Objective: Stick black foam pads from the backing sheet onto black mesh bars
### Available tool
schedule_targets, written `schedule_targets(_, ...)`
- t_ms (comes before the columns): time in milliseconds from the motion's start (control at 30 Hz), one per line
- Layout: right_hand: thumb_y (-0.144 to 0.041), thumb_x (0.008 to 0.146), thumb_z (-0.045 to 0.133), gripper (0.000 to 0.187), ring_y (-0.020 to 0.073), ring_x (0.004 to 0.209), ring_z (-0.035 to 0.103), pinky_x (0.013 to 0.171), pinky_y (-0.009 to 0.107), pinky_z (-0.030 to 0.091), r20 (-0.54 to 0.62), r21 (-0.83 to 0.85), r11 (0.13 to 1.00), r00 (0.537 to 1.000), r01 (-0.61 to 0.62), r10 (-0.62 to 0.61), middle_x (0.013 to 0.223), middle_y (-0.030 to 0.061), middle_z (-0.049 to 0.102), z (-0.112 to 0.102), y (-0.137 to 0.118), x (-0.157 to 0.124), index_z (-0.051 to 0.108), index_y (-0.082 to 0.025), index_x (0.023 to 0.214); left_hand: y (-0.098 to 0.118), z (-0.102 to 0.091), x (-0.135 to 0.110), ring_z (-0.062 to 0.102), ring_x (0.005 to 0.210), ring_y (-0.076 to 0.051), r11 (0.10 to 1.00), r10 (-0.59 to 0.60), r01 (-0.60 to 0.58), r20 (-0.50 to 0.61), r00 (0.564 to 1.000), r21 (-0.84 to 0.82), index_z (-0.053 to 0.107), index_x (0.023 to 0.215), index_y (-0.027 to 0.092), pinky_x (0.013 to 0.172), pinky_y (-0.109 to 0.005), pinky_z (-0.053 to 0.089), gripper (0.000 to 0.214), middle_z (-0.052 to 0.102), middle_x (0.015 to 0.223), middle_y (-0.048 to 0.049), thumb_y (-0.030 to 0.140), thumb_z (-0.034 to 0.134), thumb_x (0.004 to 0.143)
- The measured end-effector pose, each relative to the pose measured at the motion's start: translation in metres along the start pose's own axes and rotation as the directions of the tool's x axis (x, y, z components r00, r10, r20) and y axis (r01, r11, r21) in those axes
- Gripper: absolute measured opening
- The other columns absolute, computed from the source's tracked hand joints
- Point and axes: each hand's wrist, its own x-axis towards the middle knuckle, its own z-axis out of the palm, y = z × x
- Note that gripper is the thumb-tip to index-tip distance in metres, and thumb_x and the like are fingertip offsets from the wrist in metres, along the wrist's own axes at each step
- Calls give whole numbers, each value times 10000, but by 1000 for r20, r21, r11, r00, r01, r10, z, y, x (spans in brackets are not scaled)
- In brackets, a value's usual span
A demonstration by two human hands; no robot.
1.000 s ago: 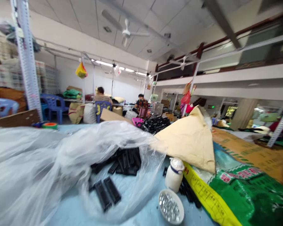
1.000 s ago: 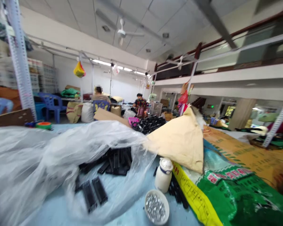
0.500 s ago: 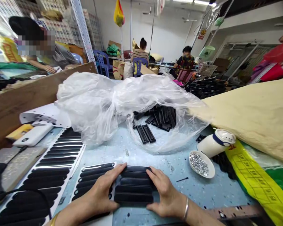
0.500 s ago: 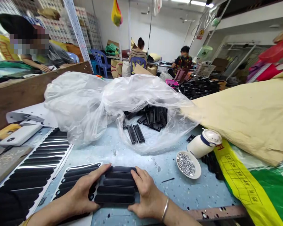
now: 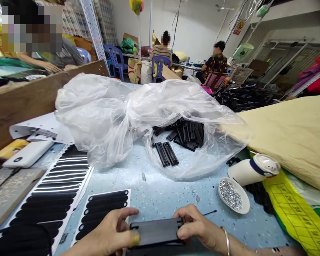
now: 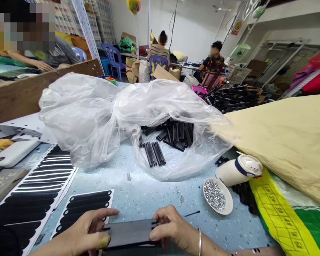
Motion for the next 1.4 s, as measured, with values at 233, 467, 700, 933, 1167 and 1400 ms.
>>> schedule_targets(233, -770, 799, 407, 672, 159, 380, 618, 280, 158, 352, 225, 146, 930, 927, -337, 300, 598, 103, 654, -8, -5, 42, 570, -120, 744, 15, -8, 20, 689, 543, -263, 955, -207, 220, 81, 975, -201, 608, 900, 184, 400, -292, 522, 508, 664, 548, -43, 672, 572, 760)
schedule_targets(467, -849, 747, 410, 730, 97, 345, 564, 298, 134, 351, 173, 191, 887, 904, -420, 390, 601, 83, 661, -20, 5, 46, 547, -133, 699, -11, -15, 47, 637, 469, -162, 947, -277, 302, 203, 939, -109, 507, 764, 203, 338, -171, 453, 381, 634, 536, 33, 328, 811, 572)
schedule_targets(700, -551, 591, 824, 576, 116, 491, 662, 385, 121, 406, 108, 307, 909, 959, -281, 260, 713, 63, 694, -12, 10, 27, 582, -111, 872, -6, -10, 42, 613, 454, -124, 987, -103, 94, 60, 993, 129, 557, 811, 185, 350, -154, 401, 320, 547, 530, 60, 493, 631, 766)
schedule_targets(933, -718, 644, 687, 610, 123, 363, 592, 304, 168, 347, 28, -17, 936, 936, -351, 352, 587, 55, 678, -12, -3, 39, 490, -159, 790, 6, -1, 47, 639, 421, -169, 984, -7, 21, -80, 997, 175, 520, 864, 203, 323, -186, 353, 369, 458, 523, 101, 546, 590, 748)
schedule_targets(1167, -506, 781, 666, 431, 80, 394, 437, 392, 204, 254, -255, -619, 769, 967, -160, -5, 430, -48, 463, -21, -13, 29, 482, -193, 550, 13, 2, 41, 597, 408, -147, 907, 244, -186, -111, 963, 378, 557, 810, 194, 409, -220, 377, 287, 528, 513, 66, 480, 580, 800)
schedule_targets(1400, -220, 884, 499, 198, 168, 629, 585, 584, 271, 461, -274, -772, 620, 806, 141, -524, 686, 48, 638, -33, 2, 38, 677, -148, 839, 21, -27, 52, 687, 682, -231, 579, 711, -403, -198, 674, 708, 668, 996, 169, 666, -316, 519, 287, 715, 748, -76, 346, 472, 885)
